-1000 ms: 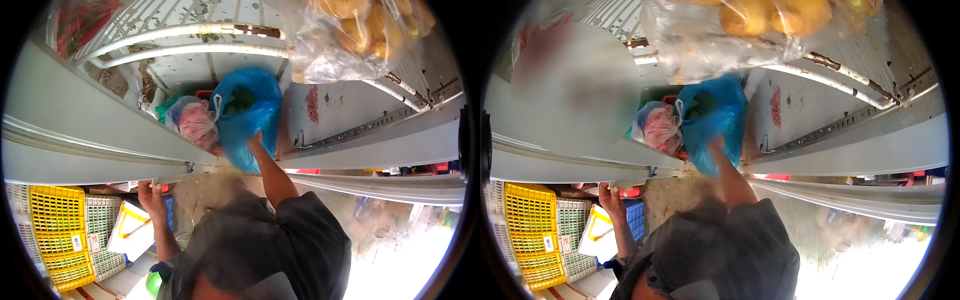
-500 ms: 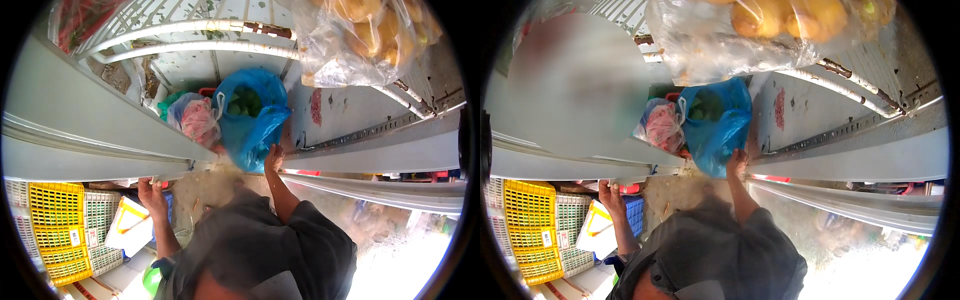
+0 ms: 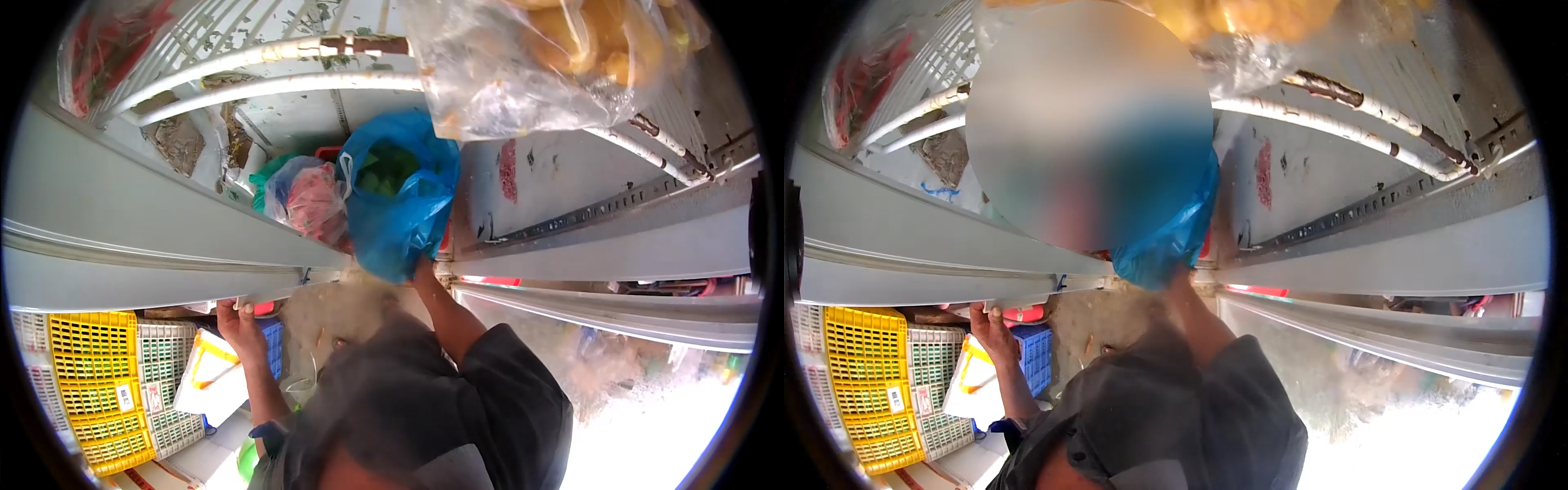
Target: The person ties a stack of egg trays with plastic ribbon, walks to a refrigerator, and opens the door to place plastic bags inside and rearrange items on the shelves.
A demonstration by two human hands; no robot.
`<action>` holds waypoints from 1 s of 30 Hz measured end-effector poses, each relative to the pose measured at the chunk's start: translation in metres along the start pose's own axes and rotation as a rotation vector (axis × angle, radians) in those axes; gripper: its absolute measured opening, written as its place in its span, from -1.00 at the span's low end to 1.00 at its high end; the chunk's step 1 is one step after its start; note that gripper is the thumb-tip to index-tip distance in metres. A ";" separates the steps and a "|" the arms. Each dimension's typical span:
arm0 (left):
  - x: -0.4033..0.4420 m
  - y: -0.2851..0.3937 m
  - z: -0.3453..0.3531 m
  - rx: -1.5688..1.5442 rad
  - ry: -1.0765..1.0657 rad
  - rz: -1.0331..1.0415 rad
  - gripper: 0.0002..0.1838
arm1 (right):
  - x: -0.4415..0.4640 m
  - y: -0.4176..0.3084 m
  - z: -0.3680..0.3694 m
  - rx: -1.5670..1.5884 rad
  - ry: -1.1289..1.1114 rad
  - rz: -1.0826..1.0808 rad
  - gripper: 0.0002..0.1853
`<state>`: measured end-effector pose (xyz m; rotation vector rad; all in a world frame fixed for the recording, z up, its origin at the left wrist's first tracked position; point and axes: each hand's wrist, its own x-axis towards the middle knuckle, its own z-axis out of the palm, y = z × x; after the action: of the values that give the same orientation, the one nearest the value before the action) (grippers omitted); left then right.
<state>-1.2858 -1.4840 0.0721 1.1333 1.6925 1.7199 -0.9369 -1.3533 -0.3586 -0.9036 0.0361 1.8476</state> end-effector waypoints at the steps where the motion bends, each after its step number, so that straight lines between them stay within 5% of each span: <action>1: 0.001 0.002 -0.001 0.009 -0.018 0.001 -0.50 | 0.004 0.002 -0.011 0.020 -0.055 0.001 -0.32; 5: 0.002 0.000 -0.002 -0.009 -0.026 0.009 -0.50 | 0.002 -0.006 -0.014 0.185 -0.118 0.073 -0.33; 11: 0.001 0.001 -0.001 -0.012 -0.007 -0.013 -0.48 | -0.088 -0.065 0.124 -0.327 0.207 -0.063 -0.34; 15: -0.002 -0.005 -0.005 -0.021 -0.002 0.016 -0.49 | -0.030 -0.033 0.056 -0.251 0.494 -0.071 -0.41; 20: 0.001 0.007 0.001 -0.019 -0.021 0.015 -0.49 | -0.071 -0.058 0.079 -0.242 0.403 0.011 -0.45; 26: 0.004 0.006 0.002 -0.014 -0.036 0.030 -0.51 | -0.028 -0.044 0.039 -0.647 0.501 -0.287 -0.55; 30: 0.003 0.012 0.002 -0.056 -0.036 0.034 -0.55 | -0.047 -0.050 0.024 -0.369 0.252 -0.134 -0.64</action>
<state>-1.2835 -1.4822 0.0845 1.1672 1.6027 1.7451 -0.9014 -1.3563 -0.2951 -1.3580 -0.2113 1.6327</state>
